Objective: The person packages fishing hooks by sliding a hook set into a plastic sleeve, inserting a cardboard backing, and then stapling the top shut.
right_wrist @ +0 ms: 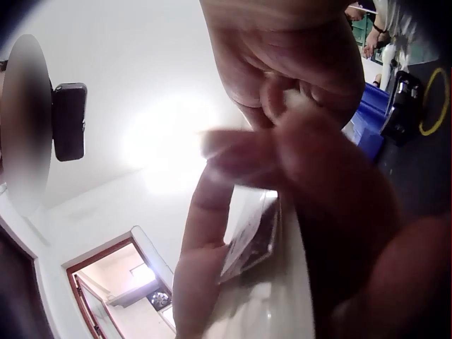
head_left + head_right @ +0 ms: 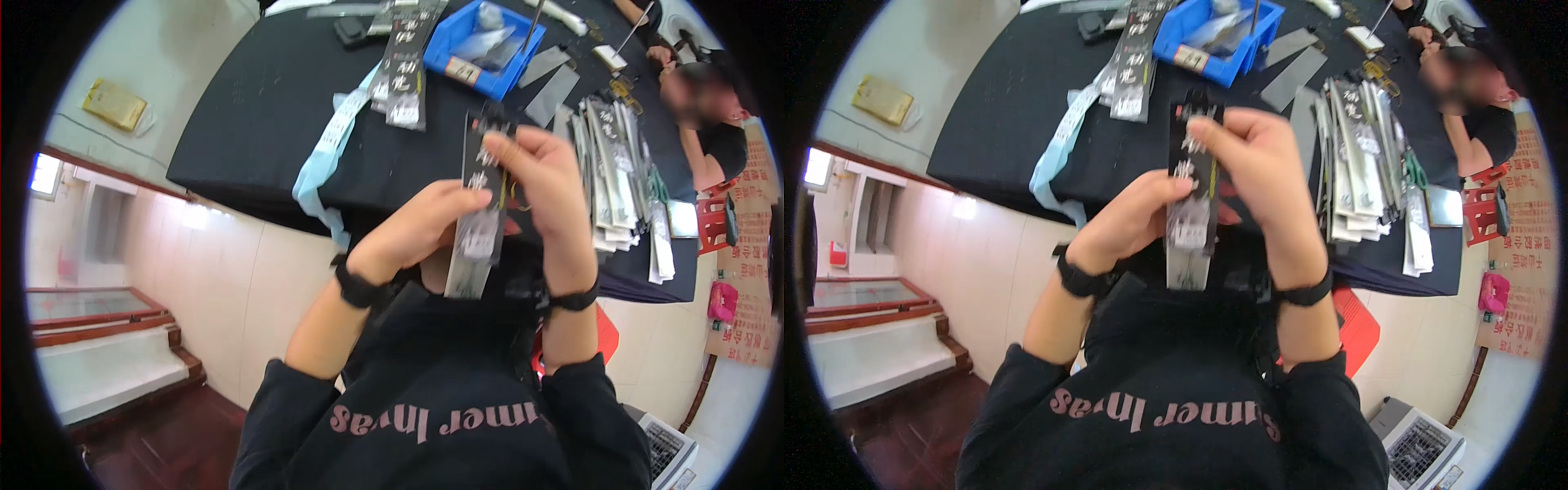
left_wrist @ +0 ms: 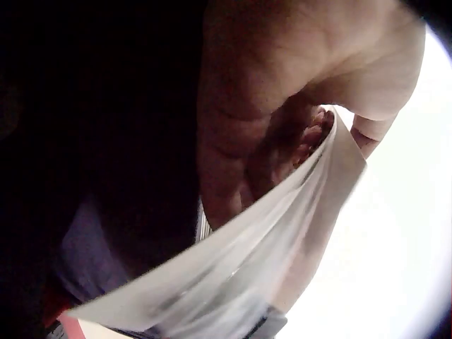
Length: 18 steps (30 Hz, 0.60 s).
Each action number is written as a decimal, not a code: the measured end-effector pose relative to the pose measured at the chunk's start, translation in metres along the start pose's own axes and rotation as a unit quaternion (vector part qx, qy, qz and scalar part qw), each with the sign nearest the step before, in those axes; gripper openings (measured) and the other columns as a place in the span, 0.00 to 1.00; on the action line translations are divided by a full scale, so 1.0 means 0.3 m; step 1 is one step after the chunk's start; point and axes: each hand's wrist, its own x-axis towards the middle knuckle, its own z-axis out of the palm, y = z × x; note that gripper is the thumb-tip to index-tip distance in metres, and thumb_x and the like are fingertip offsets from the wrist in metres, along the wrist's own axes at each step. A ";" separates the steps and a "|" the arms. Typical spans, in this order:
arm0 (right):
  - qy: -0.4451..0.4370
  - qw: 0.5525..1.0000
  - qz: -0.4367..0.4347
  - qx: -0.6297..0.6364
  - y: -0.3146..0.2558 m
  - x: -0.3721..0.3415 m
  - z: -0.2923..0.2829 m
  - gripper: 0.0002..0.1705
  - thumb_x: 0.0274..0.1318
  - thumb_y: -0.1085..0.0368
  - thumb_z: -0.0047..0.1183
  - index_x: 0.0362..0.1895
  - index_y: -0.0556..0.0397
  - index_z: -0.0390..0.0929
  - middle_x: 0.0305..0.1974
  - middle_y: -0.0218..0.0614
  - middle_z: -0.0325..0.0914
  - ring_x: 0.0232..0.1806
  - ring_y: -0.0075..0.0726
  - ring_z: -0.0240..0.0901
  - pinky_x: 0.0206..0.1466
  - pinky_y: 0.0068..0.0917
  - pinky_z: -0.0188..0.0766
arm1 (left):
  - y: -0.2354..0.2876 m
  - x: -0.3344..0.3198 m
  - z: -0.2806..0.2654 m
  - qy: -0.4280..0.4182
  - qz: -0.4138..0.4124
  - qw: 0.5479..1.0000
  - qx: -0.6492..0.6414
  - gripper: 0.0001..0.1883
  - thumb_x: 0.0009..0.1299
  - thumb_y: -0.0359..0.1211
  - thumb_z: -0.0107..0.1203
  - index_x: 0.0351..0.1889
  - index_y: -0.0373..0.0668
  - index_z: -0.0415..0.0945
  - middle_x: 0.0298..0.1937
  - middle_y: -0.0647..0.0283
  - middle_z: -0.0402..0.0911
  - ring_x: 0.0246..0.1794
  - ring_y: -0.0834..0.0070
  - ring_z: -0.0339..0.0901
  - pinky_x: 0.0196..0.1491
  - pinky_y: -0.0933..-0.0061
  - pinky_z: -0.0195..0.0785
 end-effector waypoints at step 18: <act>0.054 0.986 -0.143 -0.069 0.089 -0.057 0.020 0.15 0.55 0.69 0.60 0.18 0.59 0.72 0.17 0.16 0.59 0.22 0.10 0.50 0.21 0.19 0.46 | 0.023 0.007 0.014 0.229 0.138 0.947 0.177 0.06 0.65 0.29 0.63 0.35 0.37 0.80 0.31 0.70 0.81 0.29 0.89 0.74 0.32 0.87 0.64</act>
